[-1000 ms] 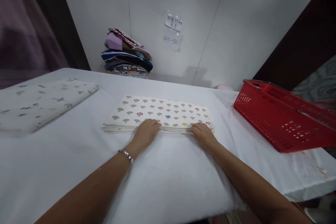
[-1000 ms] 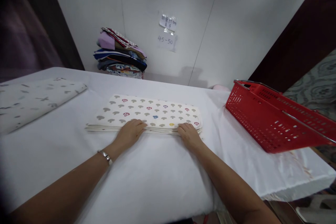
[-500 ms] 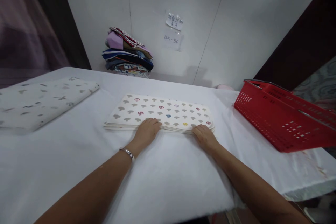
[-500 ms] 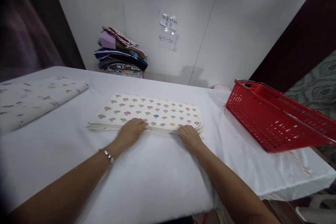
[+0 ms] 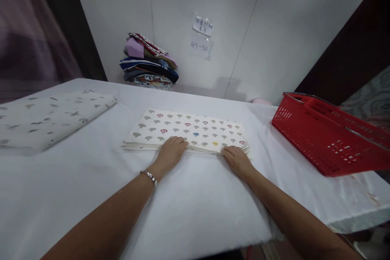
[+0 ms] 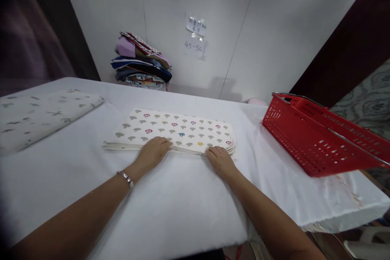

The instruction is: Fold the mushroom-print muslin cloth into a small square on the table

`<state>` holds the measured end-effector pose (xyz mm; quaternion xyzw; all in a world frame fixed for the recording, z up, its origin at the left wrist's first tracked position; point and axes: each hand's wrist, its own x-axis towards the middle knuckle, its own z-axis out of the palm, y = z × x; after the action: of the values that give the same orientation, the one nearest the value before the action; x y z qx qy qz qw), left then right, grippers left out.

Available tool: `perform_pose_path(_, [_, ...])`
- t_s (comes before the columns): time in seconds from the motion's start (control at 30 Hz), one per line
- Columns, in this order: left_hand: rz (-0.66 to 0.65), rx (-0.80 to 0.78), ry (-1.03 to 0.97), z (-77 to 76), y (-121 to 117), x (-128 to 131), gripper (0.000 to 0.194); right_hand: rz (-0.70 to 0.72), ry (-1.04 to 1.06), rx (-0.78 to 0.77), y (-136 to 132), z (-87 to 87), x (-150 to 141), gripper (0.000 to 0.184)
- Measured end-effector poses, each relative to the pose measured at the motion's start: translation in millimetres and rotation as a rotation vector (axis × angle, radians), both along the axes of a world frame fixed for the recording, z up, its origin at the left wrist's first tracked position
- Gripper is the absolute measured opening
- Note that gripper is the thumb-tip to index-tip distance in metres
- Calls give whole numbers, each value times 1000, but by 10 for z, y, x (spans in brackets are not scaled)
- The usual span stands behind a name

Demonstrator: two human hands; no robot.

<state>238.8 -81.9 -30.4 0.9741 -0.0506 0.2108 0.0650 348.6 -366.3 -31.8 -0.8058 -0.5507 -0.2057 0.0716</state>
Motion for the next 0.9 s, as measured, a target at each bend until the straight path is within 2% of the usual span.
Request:
perform_pose_path(0.17, [-13, -20, -14, -12, 10, 1, 22, 0, 13, -60, -100, 45, 67, 30])
perform_pose_path(0.33, [-4, -6, -2, -33, 25, 14, 20, 15, -12, -66, -169, 9, 127, 35])
perform_pose_path(0.63, [-9, -10, -5, 15, 4, -6, 24, -44, -106, -10, -120, 13, 245, 45])
perform_pose_path(0.9, [-10, -13, -3, 20, -7, -7, 25, -26, -55, -56, -135, -42, 184, 45])
